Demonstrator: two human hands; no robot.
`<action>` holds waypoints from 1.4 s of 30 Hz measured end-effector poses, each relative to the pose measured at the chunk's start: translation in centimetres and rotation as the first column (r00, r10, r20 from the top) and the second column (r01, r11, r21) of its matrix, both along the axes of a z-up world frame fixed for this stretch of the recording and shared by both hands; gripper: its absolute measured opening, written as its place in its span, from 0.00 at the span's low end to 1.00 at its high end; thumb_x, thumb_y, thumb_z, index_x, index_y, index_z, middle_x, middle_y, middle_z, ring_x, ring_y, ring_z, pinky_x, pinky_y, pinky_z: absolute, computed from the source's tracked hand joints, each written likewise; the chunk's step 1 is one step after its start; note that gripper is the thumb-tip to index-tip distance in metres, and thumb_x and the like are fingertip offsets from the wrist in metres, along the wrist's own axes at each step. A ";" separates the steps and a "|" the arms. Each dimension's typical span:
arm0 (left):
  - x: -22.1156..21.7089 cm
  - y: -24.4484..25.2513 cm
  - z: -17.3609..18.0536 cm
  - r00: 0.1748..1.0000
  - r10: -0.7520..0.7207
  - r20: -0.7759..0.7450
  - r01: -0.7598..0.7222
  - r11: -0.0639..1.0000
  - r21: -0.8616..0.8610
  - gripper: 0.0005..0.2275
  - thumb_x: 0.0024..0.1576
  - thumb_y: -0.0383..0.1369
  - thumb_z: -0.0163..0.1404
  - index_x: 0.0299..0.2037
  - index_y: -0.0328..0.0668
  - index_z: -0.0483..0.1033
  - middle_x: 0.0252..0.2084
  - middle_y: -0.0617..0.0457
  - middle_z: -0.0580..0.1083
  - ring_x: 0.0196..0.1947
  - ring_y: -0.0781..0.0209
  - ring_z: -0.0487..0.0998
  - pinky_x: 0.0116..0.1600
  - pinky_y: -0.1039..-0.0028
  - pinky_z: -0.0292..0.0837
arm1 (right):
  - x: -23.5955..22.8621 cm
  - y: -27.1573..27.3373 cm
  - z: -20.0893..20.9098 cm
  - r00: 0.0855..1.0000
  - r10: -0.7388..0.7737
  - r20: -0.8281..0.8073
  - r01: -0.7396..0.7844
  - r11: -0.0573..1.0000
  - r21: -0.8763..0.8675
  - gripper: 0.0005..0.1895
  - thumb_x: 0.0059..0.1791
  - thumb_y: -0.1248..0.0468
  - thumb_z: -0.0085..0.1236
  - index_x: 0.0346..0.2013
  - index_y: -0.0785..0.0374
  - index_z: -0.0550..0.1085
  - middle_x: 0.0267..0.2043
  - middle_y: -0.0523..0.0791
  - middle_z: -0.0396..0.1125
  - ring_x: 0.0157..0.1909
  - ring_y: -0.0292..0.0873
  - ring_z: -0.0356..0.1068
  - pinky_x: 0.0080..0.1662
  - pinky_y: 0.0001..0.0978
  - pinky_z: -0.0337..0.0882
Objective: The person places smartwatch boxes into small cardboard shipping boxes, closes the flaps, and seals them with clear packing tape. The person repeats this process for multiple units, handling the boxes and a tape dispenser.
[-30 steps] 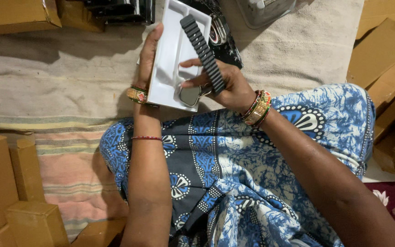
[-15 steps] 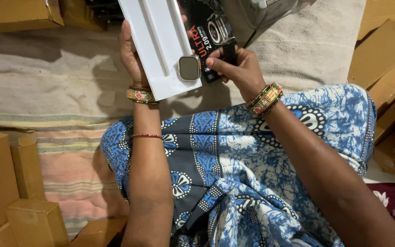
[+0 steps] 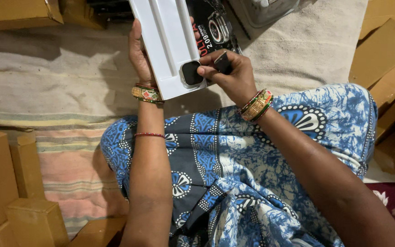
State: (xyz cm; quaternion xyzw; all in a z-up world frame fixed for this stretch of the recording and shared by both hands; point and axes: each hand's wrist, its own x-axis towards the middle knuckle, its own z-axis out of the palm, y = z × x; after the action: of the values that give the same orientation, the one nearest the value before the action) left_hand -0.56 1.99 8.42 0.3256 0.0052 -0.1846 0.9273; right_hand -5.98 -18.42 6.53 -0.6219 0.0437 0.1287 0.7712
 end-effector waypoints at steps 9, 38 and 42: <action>-0.2 -0.2 0.2 0.998 -0.006 0.070 0.003 0.999 0.038 0.40 0.63 0.59 0.42 0.69 0.23 0.61 0.60 0.30 0.72 0.52 0.42 0.79 0.56 0.55 0.79 | -1.5 0.9 0.3 0.969 0.049 0.242 0.019 0.963 -0.269 0.12 0.47 0.67 0.73 0.40 0.67 0.77 0.34 0.43 0.72 0.34 0.33 0.71 0.36 0.25 0.74; 0.1 5.0 -0.4 0.969 0.146 0.198 -0.104 0.972 -0.210 0.35 0.63 0.61 0.39 0.70 0.39 0.63 0.63 0.39 0.71 0.62 0.37 0.74 0.61 0.40 0.69 | 3.3 -5.6 -6.2 0.973 -0.022 0.231 0.173 0.733 -0.658 0.20 0.54 0.66 0.65 0.60 0.55 0.73 0.59 0.44 0.76 0.58 0.43 0.80 0.57 0.37 0.78; 0.1 3.6 -0.2 0.974 0.144 0.176 -0.110 0.976 -0.190 0.37 0.62 0.60 0.40 0.70 0.34 0.61 0.63 0.34 0.71 0.60 0.37 0.76 0.61 0.42 0.74 | 3.6 -5.6 -4.6 0.770 -0.037 0.637 0.456 0.730 -0.509 0.18 0.58 0.71 0.68 0.59 0.62 0.68 0.60 0.51 0.74 0.60 0.46 0.77 0.60 0.37 0.79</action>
State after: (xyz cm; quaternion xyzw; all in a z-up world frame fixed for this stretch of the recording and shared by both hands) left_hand -0.49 5.56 8.18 0.2562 -0.0783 -0.0928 0.9590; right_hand -2.42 -24.01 1.96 -0.8409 -0.0685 -0.2022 0.4972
